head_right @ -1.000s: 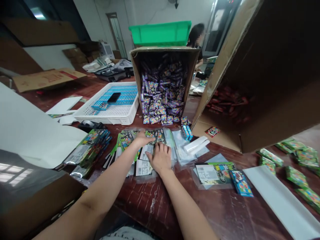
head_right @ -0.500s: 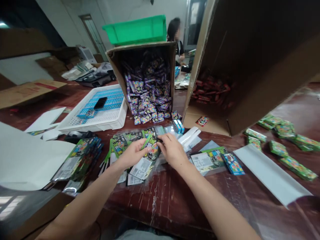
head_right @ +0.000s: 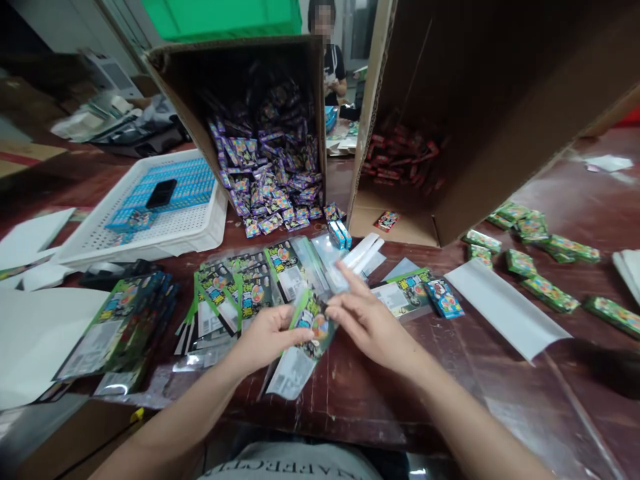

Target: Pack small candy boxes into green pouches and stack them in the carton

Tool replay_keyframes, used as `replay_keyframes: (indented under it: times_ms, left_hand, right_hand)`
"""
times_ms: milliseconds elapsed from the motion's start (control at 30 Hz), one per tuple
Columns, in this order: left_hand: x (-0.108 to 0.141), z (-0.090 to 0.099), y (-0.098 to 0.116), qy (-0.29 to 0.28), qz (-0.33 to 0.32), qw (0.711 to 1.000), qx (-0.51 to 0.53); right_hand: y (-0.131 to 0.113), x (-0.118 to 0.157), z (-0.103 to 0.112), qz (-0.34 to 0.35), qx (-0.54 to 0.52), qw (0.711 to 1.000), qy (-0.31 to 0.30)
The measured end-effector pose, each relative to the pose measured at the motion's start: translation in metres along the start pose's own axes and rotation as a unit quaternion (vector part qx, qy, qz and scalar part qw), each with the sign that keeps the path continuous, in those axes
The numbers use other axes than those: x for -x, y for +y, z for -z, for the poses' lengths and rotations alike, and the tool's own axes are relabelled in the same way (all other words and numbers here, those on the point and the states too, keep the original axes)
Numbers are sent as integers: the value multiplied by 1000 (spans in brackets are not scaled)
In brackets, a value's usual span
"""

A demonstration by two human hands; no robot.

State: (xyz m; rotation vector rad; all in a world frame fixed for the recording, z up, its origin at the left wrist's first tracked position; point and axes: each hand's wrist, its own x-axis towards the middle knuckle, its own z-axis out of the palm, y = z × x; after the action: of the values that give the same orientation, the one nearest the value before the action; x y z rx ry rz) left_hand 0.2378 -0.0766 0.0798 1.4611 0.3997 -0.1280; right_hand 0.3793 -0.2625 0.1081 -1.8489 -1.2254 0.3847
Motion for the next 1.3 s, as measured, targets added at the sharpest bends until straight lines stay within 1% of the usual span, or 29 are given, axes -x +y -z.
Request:
replay_keyframes:
  times_ms: [33, 67, 100, 133, 167, 233, 267, 333, 400, 467, 500, 533, 567, 633, 667, 700, 733, 767, 833, 867, 933, 1000, 1100, 1200, 1300]
  left_hand:
    - [-3, -4, -4, 55, -22, 998, 8]
    - [-7, -7, -9, 104, -42, 994, 15]
    - [-10, -11, -13, 147, -59, 987, 19]
    - [-14, -14, -18, 187, -68, 980, 15]
    - [-18, -17, -23, 222, -70, 972, 1]
    - [-24, -23, -33, 280, -64, 956, -57]
    - [-26, -25, -38, 301, -64, 948, -84]
    - [-27, -29, -49, 317, -84, 938, -116]
    - [-24, -29, -57, 298, -106, 940, -126]
    - [-20, -24, -59, 275, -117, 940, -162]
    - [-18, -18, -56, 274, -128, 933, -197]
    - [-19, -11, -49, 285, -147, 917, -237]
    - [-22, -2, -39, 306, -170, 893, -282]
    - [-41, 19, -11, 356, -204, 832, -374]
    - [-57, 30, 6, 366, -202, 806, -419]
    - [-77, 41, 23, 366, -180, 786, -465]
    - [-101, 52, 39, 355, -136, 771, -510]
    - [-127, 62, 54, 338, -84, 758, -551]
    - [-179, 77, 77, 332, -52, 752, -567]
    - [-202, 82, 84, 329, -39, 749, -573]
    - [-239, 87, 90, 327, -27, 744, -582]
    - [-261, 89, 88, 324, -22, 734, -596]
    - [-271, 87, 77, 318, -30, 720, -617]
    - [-268, 83, 70, 306, -43, 713, -630]
    - [-261, 79, 72, 293, -54, 711, -636]
  right_hand:
    - [2, 5, -14, -39, -17, 995, 90]
    - [3, 10, -30, -78, -44, 983, 157]
    - [4, 14, -46, -116, -74, 973, 188]
    - [4, 18, -62, -151, -96, 966, 185]
    - [4, 20, -76, -185, -101, 963, 167]
    - [7, 24, -99, -237, -52, 960, 139]
    - [10, 25, -107, -252, -9, 957, 142]
    - [18, 28, -119, -259, 62, 950, 165]
    - [28, 30, -125, -249, 92, 950, 166]
    - [38, 33, -121, -245, 112, 953, 137]
    - [42, 32, -114, -242, 127, 954, 120]
    - [45, 30, -104, -235, 149, 955, 105]
    - [48, 25, -91, -221, 179, 953, 102]
    - [54, 3, -58, -159, 247, 949, 118]
    - [58, -14, -41, -111, 283, 943, 131]
    - [63, -36, -24, -51, 310, 942, 117]
    - [69, -60, -10, 14, 335, 938, 88]
    - [76, -85, 2, 52, 364, 928, 56]
    - [88, -135, 15, 73, 409, 910, -22]
    - [94, -157, 17, 70, 422, 903, -52]
    - [103, -188, 17, 63, 431, 896, -82]
    - [109, -203, 14, 61, 429, 898, -78]
    - [114, -202, 10, 54, 422, 903, -65]
    - [115, -197, 6, 45, 420, 904, -62]
    - [110, -200, 2, 32, 428, 901, -68]
